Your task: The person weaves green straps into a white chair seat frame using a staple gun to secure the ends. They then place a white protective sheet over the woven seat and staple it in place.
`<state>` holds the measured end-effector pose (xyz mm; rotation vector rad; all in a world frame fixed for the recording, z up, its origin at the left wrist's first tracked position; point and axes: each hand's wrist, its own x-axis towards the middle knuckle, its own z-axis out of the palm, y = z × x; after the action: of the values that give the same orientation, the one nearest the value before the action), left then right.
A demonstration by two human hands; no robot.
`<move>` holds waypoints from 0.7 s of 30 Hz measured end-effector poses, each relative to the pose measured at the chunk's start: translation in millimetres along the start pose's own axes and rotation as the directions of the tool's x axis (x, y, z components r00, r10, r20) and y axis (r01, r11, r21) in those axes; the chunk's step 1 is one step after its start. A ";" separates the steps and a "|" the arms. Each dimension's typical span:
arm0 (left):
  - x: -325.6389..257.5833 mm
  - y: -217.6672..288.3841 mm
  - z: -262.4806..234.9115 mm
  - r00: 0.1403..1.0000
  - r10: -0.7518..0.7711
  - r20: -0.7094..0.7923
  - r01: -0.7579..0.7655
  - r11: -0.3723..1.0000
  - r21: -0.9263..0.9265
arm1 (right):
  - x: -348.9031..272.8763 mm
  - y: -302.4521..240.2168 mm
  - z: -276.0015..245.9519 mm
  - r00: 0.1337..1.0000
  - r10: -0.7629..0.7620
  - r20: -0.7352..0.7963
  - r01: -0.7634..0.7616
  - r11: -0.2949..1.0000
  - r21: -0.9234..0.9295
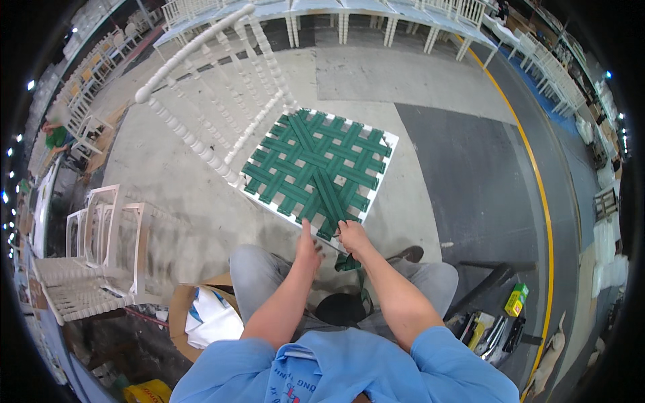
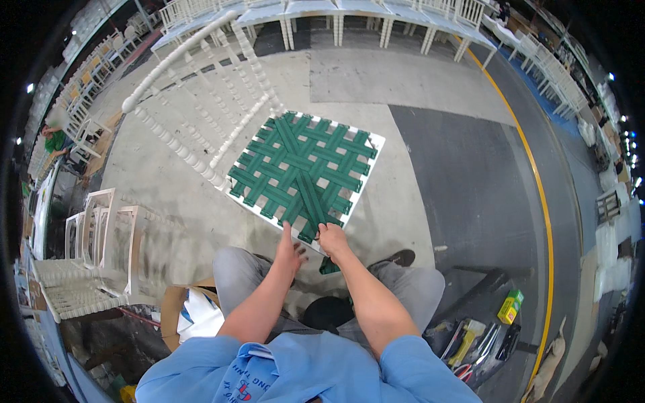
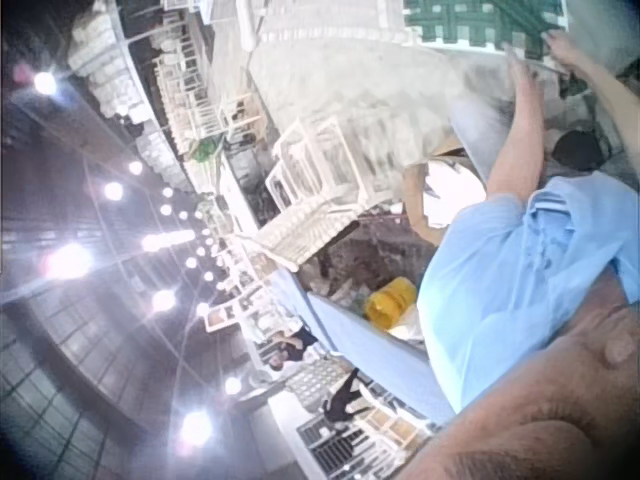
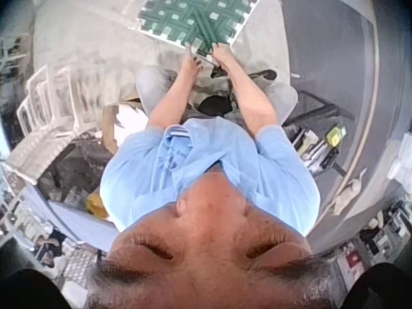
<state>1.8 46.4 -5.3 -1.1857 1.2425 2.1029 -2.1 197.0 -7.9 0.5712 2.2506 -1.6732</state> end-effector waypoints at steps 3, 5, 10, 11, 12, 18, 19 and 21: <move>28.2 19.4 2.2 0.951 0.232 -0.202 -0.286 0.908 -0.305 | -38.8 -1.7 28.1 0.998 -0.056 0.035 0.059 0.995 -0.081; 35.1 21.2 17.1 0.917 0.185 -0.355 -0.306 0.896 -0.323 | -57.9 6.5 19.2 0.997 0.045 0.067 -0.043 0.999 -0.031; 43.6 19.4 26.1 0.897 0.164 -0.410 -0.319 0.883 -0.344 | -93.6 15.6 1.8 0.993 0.111 0.036 -0.111 0.994 -0.004; 43.4 20.5 27.1 0.899 0.152 -0.410 -0.307 0.887 -0.344 | -104.0 23.3 0.7 0.999 0.041 0.001 -0.040 0.994 -0.099; 43.0 21.2 27.2 0.900 0.140 -0.413 -0.297 0.891 -0.344 | -111.0 29.8 0.5 0.999 -0.031 -0.022 0.026 0.980 -0.195; 33.6 20.8 29.5 0.914 0.136 -0.381 -0.281 0.891 -0.357 | -127.7 42.2 -2.3 0.999 -0.044 -0.024 0.035 0.956 -0.291; 33.6 18.6 25.8 0.909 0.133 -0.395 -0.285 0.890 -0.355 | -130.0 45.8 -0.5 0.999 -0.035 -0.019 0.027 0.953 -0.301; 34.8 13.8 21.3 0.908 0.106 -0.405 -0.258 0.905 -0.340 | -129.2 53.6 -1.9 1.000 -0.012 -0.016 0.005 0.933 -0.359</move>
<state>-36.7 55.5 -22.5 -1.7819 1.1611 2.4182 137.2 193.4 4.8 0.4864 2.4898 -1.2148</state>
